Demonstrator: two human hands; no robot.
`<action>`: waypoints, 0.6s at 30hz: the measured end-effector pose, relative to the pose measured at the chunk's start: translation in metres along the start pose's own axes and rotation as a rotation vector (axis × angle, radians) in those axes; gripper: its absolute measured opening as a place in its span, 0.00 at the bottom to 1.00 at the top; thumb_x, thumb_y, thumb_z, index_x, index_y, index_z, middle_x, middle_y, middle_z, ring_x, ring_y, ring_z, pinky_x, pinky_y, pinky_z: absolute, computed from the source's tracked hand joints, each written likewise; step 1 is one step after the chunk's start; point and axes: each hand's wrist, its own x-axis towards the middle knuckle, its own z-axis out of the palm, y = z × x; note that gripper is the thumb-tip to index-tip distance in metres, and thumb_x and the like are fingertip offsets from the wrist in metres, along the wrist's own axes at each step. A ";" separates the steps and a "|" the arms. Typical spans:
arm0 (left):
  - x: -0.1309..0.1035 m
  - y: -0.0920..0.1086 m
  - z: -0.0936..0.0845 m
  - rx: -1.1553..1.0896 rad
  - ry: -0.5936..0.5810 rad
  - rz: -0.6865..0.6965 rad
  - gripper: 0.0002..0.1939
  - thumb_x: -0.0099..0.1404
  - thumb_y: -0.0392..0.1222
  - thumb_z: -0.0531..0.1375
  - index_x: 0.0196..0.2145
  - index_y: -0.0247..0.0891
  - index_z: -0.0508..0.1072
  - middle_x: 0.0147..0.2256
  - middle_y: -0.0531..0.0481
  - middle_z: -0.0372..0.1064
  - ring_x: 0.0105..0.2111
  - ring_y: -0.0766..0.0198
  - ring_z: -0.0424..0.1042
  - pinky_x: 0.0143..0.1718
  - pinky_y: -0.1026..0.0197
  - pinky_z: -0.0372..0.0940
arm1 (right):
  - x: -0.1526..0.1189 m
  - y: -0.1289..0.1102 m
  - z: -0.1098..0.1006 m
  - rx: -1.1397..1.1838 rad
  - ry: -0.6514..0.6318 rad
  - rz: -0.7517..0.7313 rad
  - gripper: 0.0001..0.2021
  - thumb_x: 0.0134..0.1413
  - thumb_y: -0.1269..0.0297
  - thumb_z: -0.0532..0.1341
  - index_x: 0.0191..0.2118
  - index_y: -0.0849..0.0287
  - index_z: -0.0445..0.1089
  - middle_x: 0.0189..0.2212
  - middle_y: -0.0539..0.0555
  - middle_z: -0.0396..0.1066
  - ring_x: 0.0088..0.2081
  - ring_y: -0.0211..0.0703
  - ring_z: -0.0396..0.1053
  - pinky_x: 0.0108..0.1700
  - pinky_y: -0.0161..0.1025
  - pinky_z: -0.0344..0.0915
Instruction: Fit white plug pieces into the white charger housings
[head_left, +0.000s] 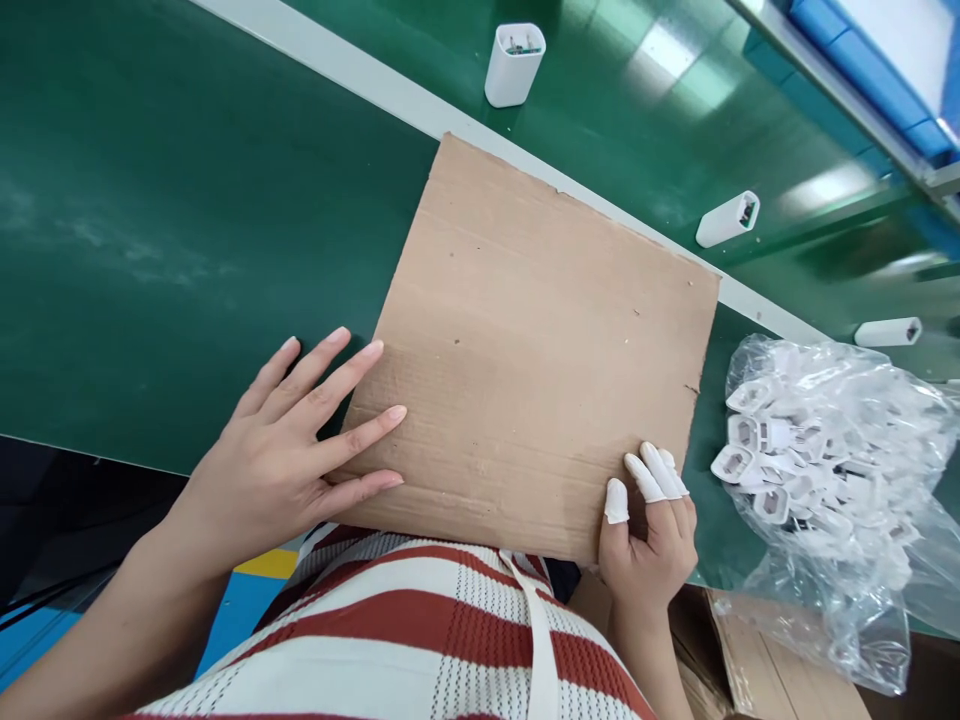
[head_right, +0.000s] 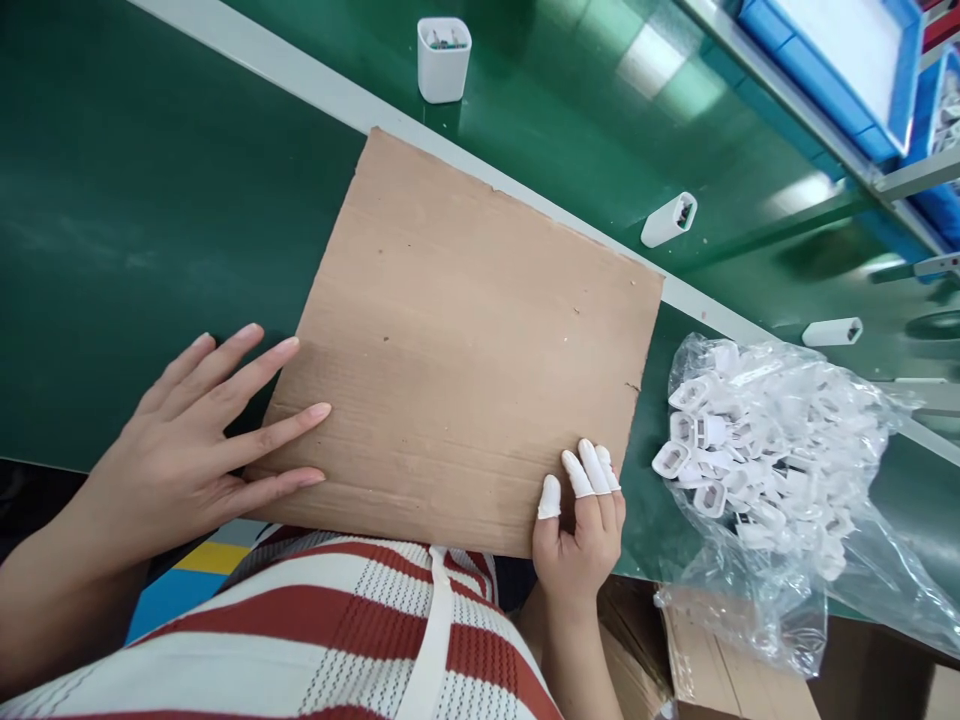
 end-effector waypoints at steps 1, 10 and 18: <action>0.000 0.000 0.000 -0.007 0.000 -0.004 0.21 0.67 0.51 0.66 0.57 0.57 0.73 0.72 0.59 0.51 0.72 0.42 0.50 0.71 0.30 0.50 | 0.000 0.000 0.000 0.001 0.004 -0.004 0.21 0.64 0.72 0.62 0.61 0.56 0.70 0.59 0.62 0.73 0.63 0.61 0.69 0.61 0.64 0.67; -0.002 -0.008 0.003 0.001 0.041 0.110 0.23 0.71 0.50 0.61 0.62 0.58 0.68 0.67 0.56 0.62 0.69 0.47 0.58 0.72 0.32 0.49 | 0.000 -0.001 0.002 0.009 0.015 0.019 0.19 0.65 0.70 0.61 0.60 0.56 0.70 0.59 0.62 0.73 0.64 0.59 0.68 0.62 0.64 0.68; 0.001 -0.021 0.012 0.082 0.111 0.227 0.31 0.71 0.49 0.58 0.70 0.57 0.59 0.69 0.52 0.58 0.69 0.48 0.59 0.74 0.39 0.43 | 0.000 -0.001 0.010 0.102 0.106 -0.012 0.14 0.65 0.72 0.59 0.54 0.56 0.74 0.53 0.59 0.78 0.58 0.51 0.74 0.62 0.57 0.69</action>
